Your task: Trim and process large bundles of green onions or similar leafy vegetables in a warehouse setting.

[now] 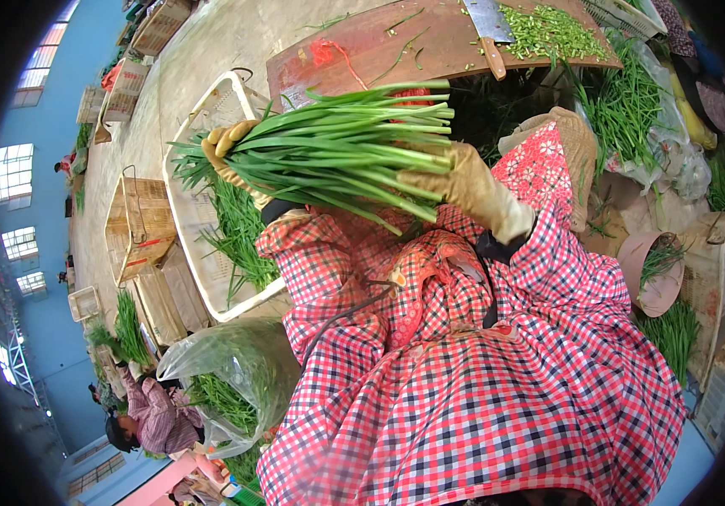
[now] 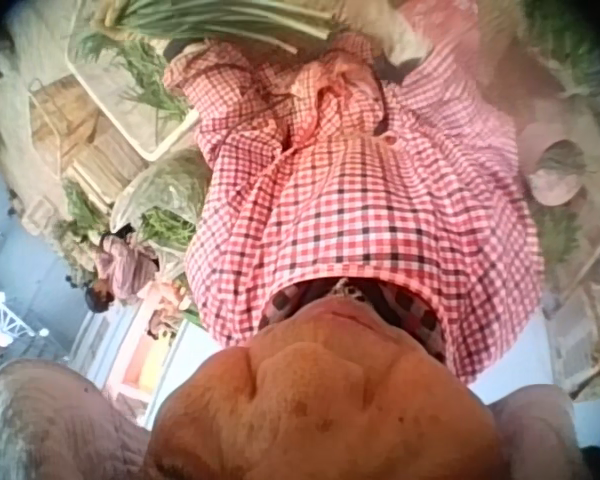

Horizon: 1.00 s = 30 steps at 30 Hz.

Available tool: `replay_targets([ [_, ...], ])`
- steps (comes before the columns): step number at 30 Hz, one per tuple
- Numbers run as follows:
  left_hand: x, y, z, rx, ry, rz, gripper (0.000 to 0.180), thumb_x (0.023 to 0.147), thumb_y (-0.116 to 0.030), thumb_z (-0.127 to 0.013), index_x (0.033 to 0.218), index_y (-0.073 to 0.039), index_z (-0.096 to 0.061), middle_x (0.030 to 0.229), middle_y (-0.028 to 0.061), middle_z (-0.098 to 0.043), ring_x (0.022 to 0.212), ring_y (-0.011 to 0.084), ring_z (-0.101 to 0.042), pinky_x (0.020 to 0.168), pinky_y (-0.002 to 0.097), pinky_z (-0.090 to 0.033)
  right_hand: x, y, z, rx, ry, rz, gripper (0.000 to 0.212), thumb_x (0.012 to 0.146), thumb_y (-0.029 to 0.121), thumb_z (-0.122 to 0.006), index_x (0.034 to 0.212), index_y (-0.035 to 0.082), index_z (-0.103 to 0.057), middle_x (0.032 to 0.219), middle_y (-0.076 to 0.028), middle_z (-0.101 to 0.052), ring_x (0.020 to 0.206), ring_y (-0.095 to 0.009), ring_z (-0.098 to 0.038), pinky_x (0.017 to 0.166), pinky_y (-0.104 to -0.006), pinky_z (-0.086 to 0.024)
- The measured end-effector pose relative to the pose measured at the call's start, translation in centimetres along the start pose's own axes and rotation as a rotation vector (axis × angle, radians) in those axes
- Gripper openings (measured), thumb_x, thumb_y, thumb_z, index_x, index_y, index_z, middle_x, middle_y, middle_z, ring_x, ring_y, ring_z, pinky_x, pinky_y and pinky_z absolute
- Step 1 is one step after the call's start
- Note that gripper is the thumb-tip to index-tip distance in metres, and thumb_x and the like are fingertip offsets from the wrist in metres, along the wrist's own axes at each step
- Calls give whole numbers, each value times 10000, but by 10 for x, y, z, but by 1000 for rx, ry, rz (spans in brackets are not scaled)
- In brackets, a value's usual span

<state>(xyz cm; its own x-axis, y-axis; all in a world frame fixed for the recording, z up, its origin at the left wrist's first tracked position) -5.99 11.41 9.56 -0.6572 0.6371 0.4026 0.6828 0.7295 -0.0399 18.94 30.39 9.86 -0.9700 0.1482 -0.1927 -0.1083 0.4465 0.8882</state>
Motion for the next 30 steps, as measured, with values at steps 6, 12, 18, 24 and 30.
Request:
replay_targets([
  [6, 13, -11, -16, 75, 309, -80, 315, 1017, -346, -534, 981, -64, -670, 752, -52, -690, 739, 81, -629, 805, 262, -492, -40, -14, 0, -553, 22, 397, 504, 876, 195, -760, 1324, 20, -608, 1272, -159, -649, 1159, -234, -629, 990, -348, -511],
  [12, 18, -11, -17, 187, 636, -102, 363, 1042, -336, -462, 1058, -27, -652, 747, -55, -693, 710, 68, -630, 812, 243, -492, -67, -16, 9, -614, 32, 532, 374, 873, 81, -715, 1239, 41, -651, 1283, -166, -651, 1160, -277, -650, 999, -364, -519],
  [18, 16, -19, 4, 56, 441, -106, 342, 1032, -305, -472, 1065, -33, -678, 779, -46, -692, 753, 87, -613, 856, 238, -479, -70, -9, 18, -360, -80, 236, 295, 976, 276, -674, 1094, 11, -726, 949, -63, -730, 852, -143, -668, 775, -289, -539],
  [24, 26, -26, 6, 69, 792, -39, 133, 978, -133, -540, 858, -190, -555, 809, -120, -672, 890, 23, -609, 896, 251, -431, -74, -14, 43, -452, -128, -133, 181, 938, 183, -699, 997, 14, -725, 846, -44, -709, 756, -99, -654, 678, -255, -521],
  [30, 27, -35, -5, 40, 948, -230, 188, 956, -99, -573, 798, -194, -543, 790, -98, -676, 890, 32, -625, 842, 253, -438, -59, 2, 51, -861, 68, 111, 336, 918, 239, -711, 1198, 57, -672, 1206, -96, -680, 1104, -249, -647, 914, -386, -547],
])
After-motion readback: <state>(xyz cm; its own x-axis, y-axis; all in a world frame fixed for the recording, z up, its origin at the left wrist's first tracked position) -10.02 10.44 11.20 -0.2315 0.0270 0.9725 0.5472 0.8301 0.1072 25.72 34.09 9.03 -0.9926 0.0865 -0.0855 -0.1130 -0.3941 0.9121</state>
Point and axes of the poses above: each hand's wrist, its own x-axis towards the middle knuckle, its own z-axis out of the back of the hand, y = z × x, the point moved 5 cm from there along x, towards the middle knuckle
